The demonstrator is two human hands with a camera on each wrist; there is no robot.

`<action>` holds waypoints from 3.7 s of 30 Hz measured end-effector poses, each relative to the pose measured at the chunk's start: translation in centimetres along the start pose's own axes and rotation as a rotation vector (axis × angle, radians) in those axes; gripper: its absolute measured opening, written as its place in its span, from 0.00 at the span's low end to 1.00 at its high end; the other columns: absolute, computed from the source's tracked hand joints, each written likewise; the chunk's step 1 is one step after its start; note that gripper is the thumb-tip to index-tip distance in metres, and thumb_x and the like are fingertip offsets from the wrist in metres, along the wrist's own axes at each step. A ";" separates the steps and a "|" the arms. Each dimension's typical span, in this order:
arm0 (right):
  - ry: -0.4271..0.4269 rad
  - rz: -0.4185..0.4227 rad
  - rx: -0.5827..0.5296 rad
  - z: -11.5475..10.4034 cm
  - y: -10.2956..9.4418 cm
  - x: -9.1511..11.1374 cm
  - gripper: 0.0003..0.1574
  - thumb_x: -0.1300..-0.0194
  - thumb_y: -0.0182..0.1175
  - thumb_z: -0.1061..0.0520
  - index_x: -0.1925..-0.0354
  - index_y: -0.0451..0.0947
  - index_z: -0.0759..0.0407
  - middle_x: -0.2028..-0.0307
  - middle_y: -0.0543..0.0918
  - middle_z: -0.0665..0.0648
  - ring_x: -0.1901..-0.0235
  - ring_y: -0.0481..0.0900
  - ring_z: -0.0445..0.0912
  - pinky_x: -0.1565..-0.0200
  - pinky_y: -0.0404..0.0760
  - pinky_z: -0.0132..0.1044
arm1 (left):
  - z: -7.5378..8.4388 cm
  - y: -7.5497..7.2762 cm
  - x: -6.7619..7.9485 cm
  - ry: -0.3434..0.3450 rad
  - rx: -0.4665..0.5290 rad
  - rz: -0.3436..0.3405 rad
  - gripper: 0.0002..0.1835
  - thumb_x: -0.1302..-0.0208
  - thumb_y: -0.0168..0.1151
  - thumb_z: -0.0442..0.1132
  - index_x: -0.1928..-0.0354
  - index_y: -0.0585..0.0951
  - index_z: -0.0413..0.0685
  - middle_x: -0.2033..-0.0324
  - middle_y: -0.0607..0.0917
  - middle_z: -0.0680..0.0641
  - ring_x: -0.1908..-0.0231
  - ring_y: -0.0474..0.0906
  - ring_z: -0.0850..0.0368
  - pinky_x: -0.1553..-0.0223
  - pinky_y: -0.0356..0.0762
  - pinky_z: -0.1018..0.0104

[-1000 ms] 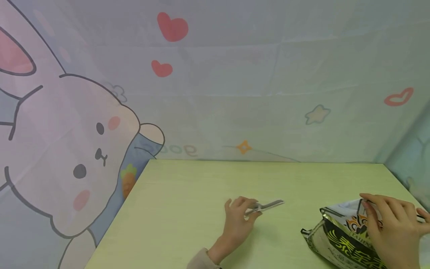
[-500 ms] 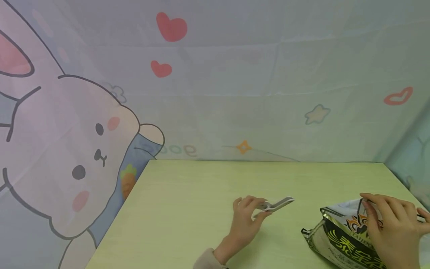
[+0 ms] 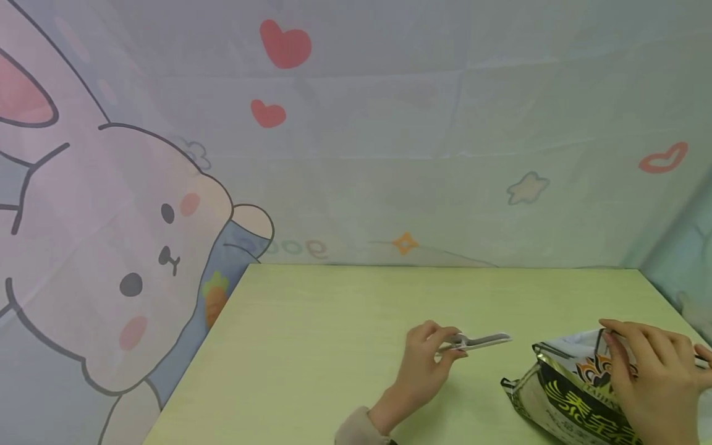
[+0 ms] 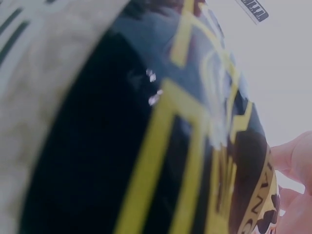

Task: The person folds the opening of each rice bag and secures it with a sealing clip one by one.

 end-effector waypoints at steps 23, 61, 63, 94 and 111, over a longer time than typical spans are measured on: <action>-0.007 -0.023 0.008 -0.1 -0.2 0.0 0.30 0.30 0.38 0.46 0.64 0.75 0.70 0.68 0.74 0.73 0.64 0.62 0.67 0.42 0.41 0.61 | 0.6 1.9 -0.4 0.077 -0.079 -0.064 0.14 0.56 0.67 0.46 0.67 0.80 0.49 0.79 0.71 0.54 0.80 0.57 0.68 0.66 0.56 0.80; -0.006 -0.024 0.004 0.1 -0.1 0.1 0.32 0.31 0.37 0.45 0.64 0.75 0.70 0.67 0.74 0.73 0.65 0.62 0.66 0.43 0.41 0.61 | 1.7 3.5 -1.6 0.078 -0.052 -0.064 0.07 0.52 0.66 0.38 0.71 0.78 0.46 0.82 0.68 0.53 0.80 0.53 0.70 0.73 0.48 0.84; -0.004 -0.006 -0.007 0.0 -0.1 0.1 0.32 0.31 0.38 0.44 0.65 0.76 0.70 0.68 0.74 0.73 0.65 0.62 0.66 0.42 0.41 0.61 | 1.8 3.7 -1.7 0.078 -0.061 -0.066 0.06 0.52 0.66 0.38 0.71 0.78 0.47 0.82 0.68 0.53 0.80 0.53 0.69 0.74 0.48 0.84; -0.010 0.011 -0.010 0.1 0.1 0.2 0.32 0.31 0.38 0.44 0.66 0.76 0.70 0.68 0.74 0.73 0.66 0.62 0.66 0.42 0.40 0.60 | 1.3 5.0 -2.0 0.059 -0.081 -0.044 0.04 0.51 0.65 0.35 0.73 0.79 0.47 0.83 0.68 0.54 0.81 0.52 0.72 0.76 0.50 0.88; 0.006 0.023 -0.014 0.1 0.0 0.5 0.33 0.31 0.37 0.43 0.67 0.75 0.70 0.68 0.74 0.74 0.66 0.62 0.66 0.41 0.40 0.59 | 1.8 6.1 -2.2 0.035 0.039 -0.080 0.03 0.49 0.64 0.33 0.72 0.79 0.46 0.83 0.67 0.53 0.81 0.56 0.72 0.79 0.52 0.89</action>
Point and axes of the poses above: each hand's wrist, its own x-axis away from the middle knuckle, its own y-axis out of the palm, z = x × y, the point moved 1 cm from there along -x, towards the middle knuckle
